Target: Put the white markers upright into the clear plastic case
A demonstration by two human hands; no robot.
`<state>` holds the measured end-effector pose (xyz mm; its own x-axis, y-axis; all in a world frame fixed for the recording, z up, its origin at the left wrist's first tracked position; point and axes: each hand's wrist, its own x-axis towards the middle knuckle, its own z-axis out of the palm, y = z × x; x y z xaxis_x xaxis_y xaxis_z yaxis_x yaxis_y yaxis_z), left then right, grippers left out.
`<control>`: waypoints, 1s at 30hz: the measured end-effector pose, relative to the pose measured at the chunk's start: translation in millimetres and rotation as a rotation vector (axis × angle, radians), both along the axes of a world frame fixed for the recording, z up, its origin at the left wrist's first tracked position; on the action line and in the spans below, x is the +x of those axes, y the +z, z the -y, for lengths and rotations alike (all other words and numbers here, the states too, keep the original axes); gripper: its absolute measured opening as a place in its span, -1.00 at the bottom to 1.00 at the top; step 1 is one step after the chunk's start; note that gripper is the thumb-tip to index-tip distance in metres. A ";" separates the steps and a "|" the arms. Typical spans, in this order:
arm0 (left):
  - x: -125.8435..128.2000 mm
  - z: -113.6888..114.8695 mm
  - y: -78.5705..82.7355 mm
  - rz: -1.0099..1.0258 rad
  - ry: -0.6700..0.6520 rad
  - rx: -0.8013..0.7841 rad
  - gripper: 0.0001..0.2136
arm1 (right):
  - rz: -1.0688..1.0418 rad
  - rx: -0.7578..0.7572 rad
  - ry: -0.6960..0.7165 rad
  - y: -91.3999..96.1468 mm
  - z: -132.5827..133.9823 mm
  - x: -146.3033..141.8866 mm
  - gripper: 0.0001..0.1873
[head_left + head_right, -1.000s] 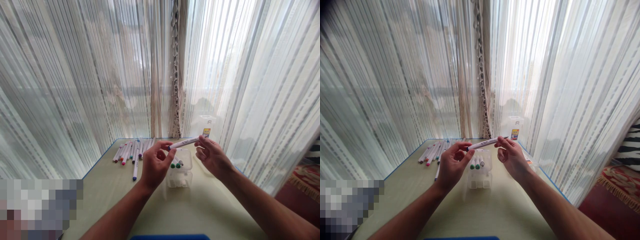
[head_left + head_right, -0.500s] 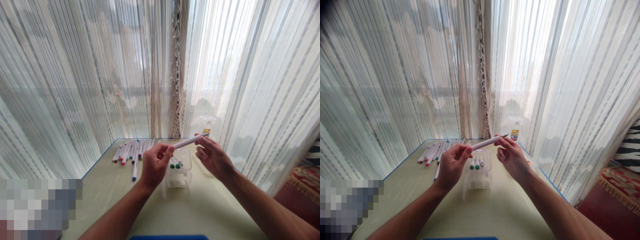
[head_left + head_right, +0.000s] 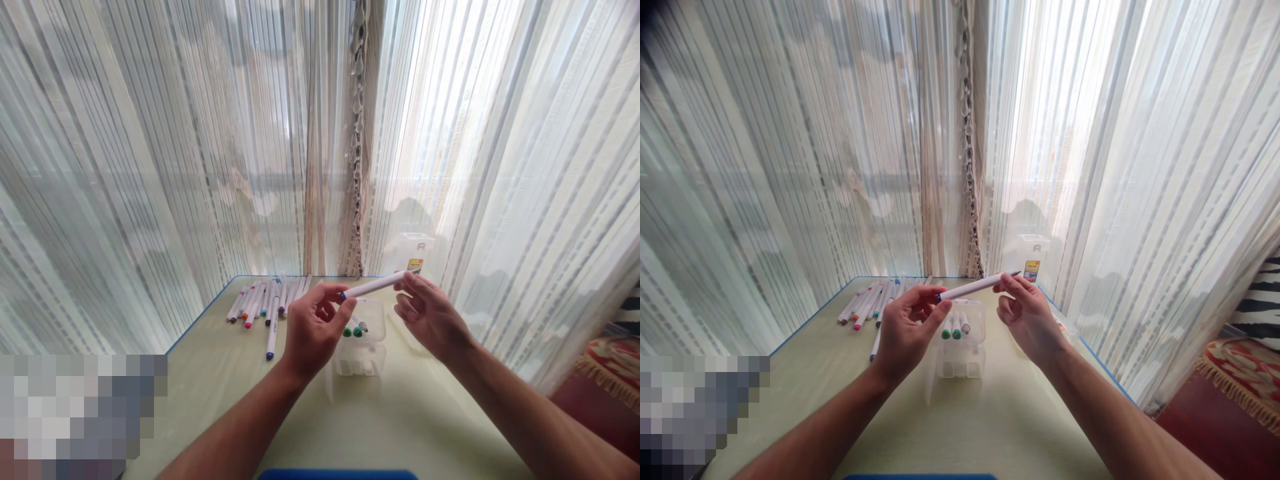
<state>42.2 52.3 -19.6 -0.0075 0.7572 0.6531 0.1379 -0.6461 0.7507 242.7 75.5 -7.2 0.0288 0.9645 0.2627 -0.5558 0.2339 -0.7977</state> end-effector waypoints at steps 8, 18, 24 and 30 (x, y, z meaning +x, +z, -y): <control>2.1 3.9 3.2 0.023 -0.003 0.026 -0.80 | -0.015 -0.032 0.012 -0.2 -1.1 0.7 -0.65; 0.8 3.5 5.1 0.015 0.005 0.034 -0.81 | -0.021 -0.028 0.000 -1.2 -1.6 -0.7 -0.66; 1.7 2.7 3.1 0.011 0.021 0.058 -0.83 | -0.023 -0.043 0.003 -0.4 -0.1 -1.5 -0.66; 2.2 3.4 4.8 0.019 0.028 0.056 -0.81 | -0.026 -0.050 0.004 -0.4 -0.2 -1.5 -0.66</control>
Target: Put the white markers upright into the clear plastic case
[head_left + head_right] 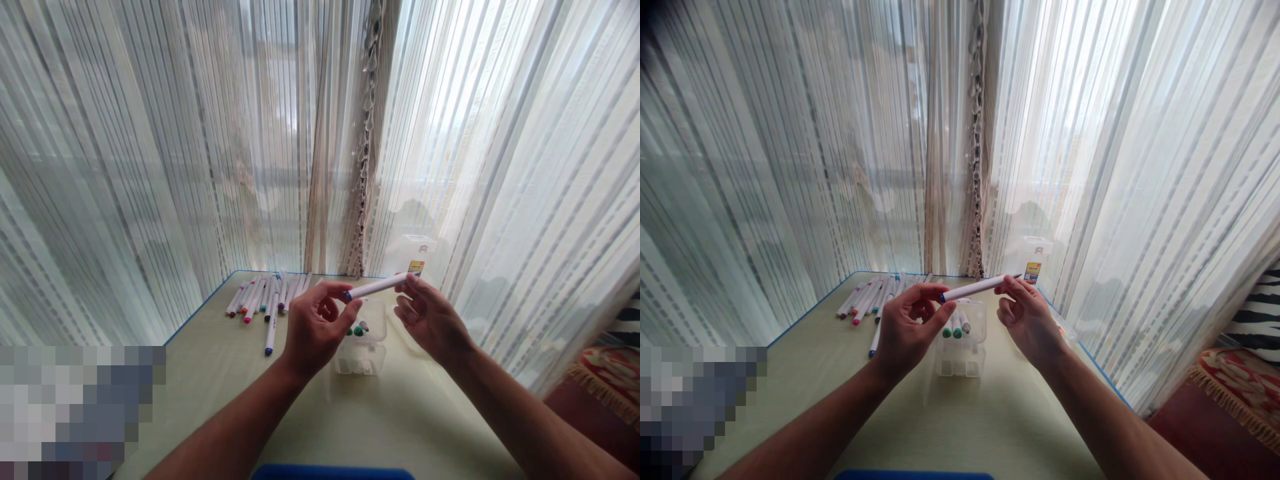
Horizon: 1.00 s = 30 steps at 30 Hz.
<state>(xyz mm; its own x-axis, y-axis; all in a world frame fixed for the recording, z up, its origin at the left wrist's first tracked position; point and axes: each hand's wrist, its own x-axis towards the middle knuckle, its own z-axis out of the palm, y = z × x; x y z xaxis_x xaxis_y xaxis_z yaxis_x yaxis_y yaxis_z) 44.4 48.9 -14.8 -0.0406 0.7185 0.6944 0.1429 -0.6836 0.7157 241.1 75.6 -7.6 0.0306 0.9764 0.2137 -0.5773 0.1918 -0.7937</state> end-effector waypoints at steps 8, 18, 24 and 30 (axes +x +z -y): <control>-0.7 2.0 2.6 0.007 -0.004 -0.019 -0.82 | 0.007 -0.022 -0.016 4.0 3.1 -0.5 -0.65; -2.7 -2.9 -1.1 -0.067 0.049 0.040 -0.88 | 0.013 -0.040 -0.023 4.7 2.7 -1.6 -0.64; -2.0 -1.7 0.9 -0.042 0.043 0.026 -0.85 | -0.022 -0.071 -0.023 5.3 2.4 -1.7 -0.63; -0.7 1.0 3.6 -0.022 0.036 -0.014 -0.83 | -0.023 -0.076 -0.022 6.9 3.0 -0.6 -0.68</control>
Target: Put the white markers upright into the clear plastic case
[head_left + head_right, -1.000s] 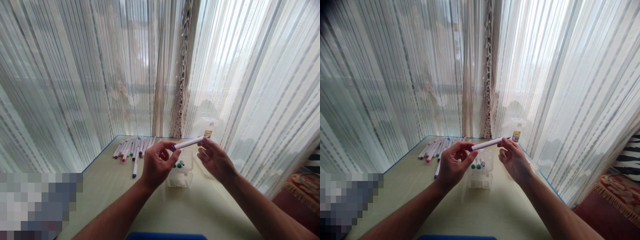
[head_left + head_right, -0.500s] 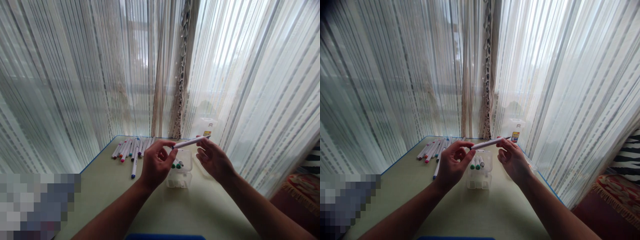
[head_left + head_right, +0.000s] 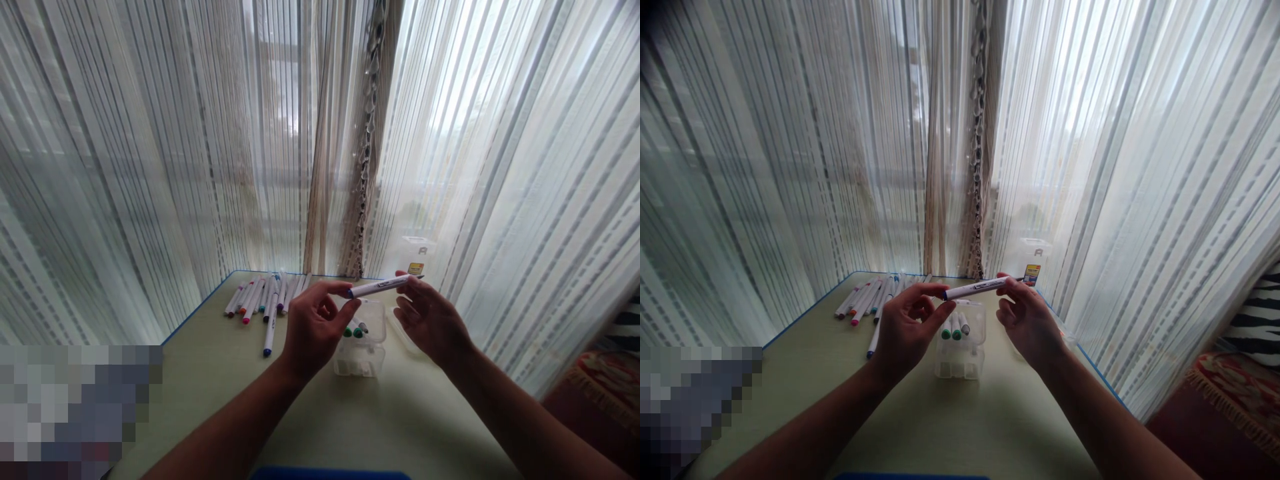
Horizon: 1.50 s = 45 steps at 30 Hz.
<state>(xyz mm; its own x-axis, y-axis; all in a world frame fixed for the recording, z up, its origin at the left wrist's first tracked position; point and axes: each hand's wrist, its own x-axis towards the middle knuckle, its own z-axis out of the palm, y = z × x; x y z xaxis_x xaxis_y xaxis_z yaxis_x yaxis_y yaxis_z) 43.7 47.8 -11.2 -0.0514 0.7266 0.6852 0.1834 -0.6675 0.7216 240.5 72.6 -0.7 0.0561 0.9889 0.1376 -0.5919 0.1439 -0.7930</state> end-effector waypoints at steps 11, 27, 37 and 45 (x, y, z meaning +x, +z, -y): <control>0.3 -0.6 -0.2 0.009 -0.016 0.012 -0.84 | 0.003 0.010 0.006 -0.4 -0.2 0.7 -0.74; 0.5 -0.7 -0.5 -0.001 -0.004 0.012 -0.85 | 0.012 0.016 0.005 -0.3 -0.8 1.4 -0.74; 0.0 -0.8 -0.8 0.006 -0.019 0.016 -0.79 | -0.018 -0.024 -0.007 1.0 0.6 -0.2 -0.68; -0.1 -2.1 -2.8 0.005 -0.019 0.032 -0.81 | -0.026 -0.023 -0.009 1.6 0.9 -0.3 -0.68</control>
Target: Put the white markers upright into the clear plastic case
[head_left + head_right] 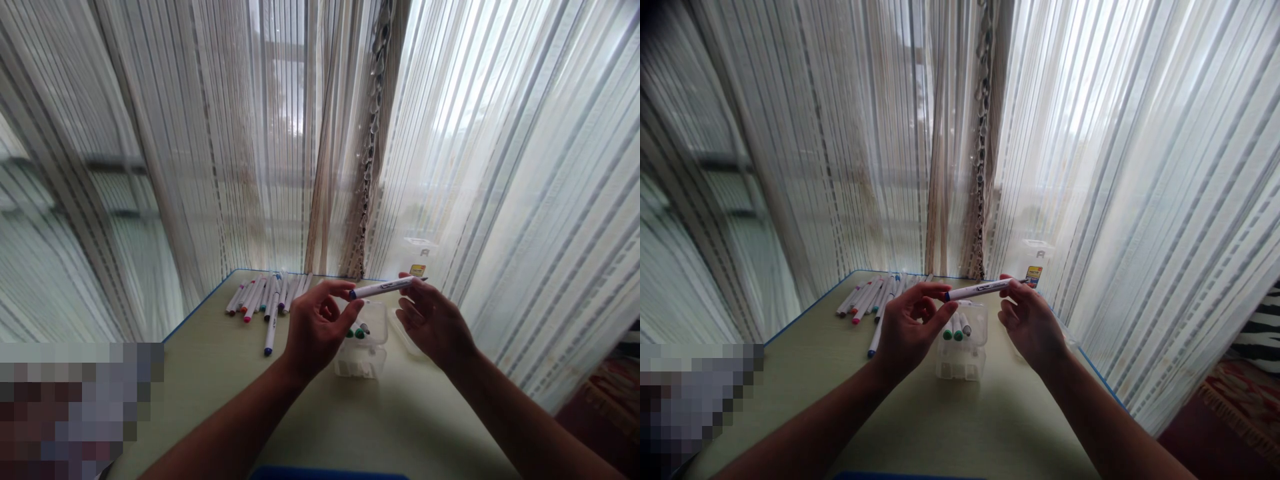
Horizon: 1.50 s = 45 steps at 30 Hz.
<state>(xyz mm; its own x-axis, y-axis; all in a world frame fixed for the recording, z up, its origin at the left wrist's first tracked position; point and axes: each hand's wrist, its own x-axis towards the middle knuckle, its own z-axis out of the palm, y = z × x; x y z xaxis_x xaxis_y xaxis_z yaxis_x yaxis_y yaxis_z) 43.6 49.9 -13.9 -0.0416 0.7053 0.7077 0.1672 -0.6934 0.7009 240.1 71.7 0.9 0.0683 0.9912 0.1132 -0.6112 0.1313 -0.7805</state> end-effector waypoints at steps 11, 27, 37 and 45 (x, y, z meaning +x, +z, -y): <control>-2.0 -3.0 0.8 -0.002 0.019 -0.064 -0.77 | 0.029 0.042 -0.005 0.2 -0.3 -0.6 -0.58; -6.2 -6.8 -3.1 0.018 0.006 -0.143 -0.63 | 0.085 0.177 0.052 -0.7 -0.3 2.1 -0.69; -9.5 -11.5 -7.1 -0.004 0.013 -0.127 -0.59 | 0.120 0.248 0.043 -0.1 -0.3 2.5 -0.73; -9.3 -10.4 -6.7 -0.021 0.029 -0.128 -0.60 | 0.139 0.252 0.009 -3.3 -0.7 3.1 -0.76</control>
